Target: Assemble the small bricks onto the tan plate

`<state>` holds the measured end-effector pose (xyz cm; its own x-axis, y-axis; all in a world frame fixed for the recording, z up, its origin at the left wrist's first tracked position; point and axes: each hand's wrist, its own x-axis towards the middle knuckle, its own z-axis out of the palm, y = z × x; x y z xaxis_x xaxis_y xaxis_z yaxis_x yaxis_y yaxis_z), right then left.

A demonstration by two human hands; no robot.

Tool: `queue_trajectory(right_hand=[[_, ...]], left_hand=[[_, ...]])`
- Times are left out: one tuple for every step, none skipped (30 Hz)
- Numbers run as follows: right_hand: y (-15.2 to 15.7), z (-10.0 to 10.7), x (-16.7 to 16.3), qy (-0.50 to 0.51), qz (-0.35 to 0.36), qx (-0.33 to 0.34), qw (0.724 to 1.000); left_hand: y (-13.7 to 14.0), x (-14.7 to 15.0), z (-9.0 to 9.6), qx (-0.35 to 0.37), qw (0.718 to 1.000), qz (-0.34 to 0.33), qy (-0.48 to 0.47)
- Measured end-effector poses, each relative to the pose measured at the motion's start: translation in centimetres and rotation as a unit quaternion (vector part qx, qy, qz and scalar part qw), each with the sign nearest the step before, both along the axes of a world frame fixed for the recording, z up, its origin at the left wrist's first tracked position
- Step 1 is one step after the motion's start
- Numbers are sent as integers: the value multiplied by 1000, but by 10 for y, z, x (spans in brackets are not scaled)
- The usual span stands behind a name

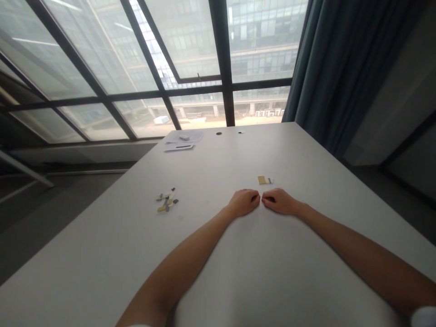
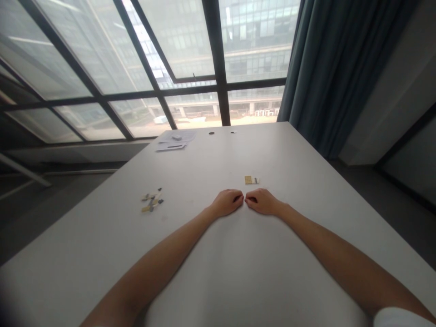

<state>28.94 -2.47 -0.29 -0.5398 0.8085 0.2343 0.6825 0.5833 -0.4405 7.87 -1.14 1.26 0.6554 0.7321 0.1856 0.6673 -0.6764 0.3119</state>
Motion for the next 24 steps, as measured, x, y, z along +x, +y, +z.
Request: queue_trajectory(right_hand=[[0, 0, 0, 0, 1, 1, 1000], [0, 0, 0, 0, 0, 2, 1000], [0, -1, 0, -1, 0, 2, 1000], [0, -1, 0, -2, 0, 2, 1000], [0, -1, 0, -2, 1, 2, 1000], [0, -2, 0, -2, 2, 2, 1000], [0, -2, 0, 0, 3, 1, 1000], [0, -2, 0, 1, 3, 0, 1000], [0, -2, 0, 2, 4, 0, 1000], [-1, -2, 0, 3, 4, 0, 1000], [-1, -3, 0, 3, 5, -1, 1000], [-1, -3, 1, 2, 8, -2, 1000], [-1, -4, 1, 2, 11, -4, 1000], [-1, -5, 2, 1, 12, -5, 1000], [0, -6, 3, 0, 14, -8, 1000], [0, -7, 3, -1, 14, -10, 1000], [0, -8, 3, -3, 14, -11, 1000], [0, -9, 4, -4, 15, -11, 1000], [0, -9, 4, -5, 15, -11, 1000], [0, -9, 4, -5, 14, -13, 1000], [-1, -9, 4, -4, 12, -14, 1000], [-1, -9, 4, -3, 10, -15, 1000], [-1, -9, 4, -1, 8, -17, 1000], [-2, -9, 4, 1, 6, -17, 1000]], left_hand=[[0, 0, 0, -2, 1000, 0, -1], [-1, 0, 1, -4, 1000, 0, -2], [-1, 0, 2, -8, 1000, 0, -1], [-1, -1, 4, -12, 1000, -1, 1], [0, -2, 6, -16, 1000, -3, 4], [0, -4, 10, -19, 1000, -4, 8], [1, -5, 15, -18, 1000, -6, 9], [2, -7, 21, -13, 1000, -7, 6], [3, -9, 29, -6, 1000, -8, -2], [4, -12, 38, 1, 1000, -9, -16], [4, -15, 48, 7, 999, -9, -37], [5, -19, 59, 7, 998, -8, -60], [4, -24, 69, 3, 997, -3, -82], [4, -31, 79, 5, 995, 4, -103], [4, -39, 88, 10, 993, 10, -114], [5, -49, 95, 18, 993, 17, -118], [5, -61, 101, 27, 992, 27, -117], [7, -75, 104, 36, 992, 39, -112], [9, -91, 106, 45, 992, 56, -108], [12, -109, 106, 53, 990, 77, -103], [16, -128, 106, 57, 989, 100, -98], [20, -149, 104, 67, 984, 132, -100], [24, -170, 102, 77, 978, 163, -102], [28, -191, 99, 83, 973, 189, -100]])
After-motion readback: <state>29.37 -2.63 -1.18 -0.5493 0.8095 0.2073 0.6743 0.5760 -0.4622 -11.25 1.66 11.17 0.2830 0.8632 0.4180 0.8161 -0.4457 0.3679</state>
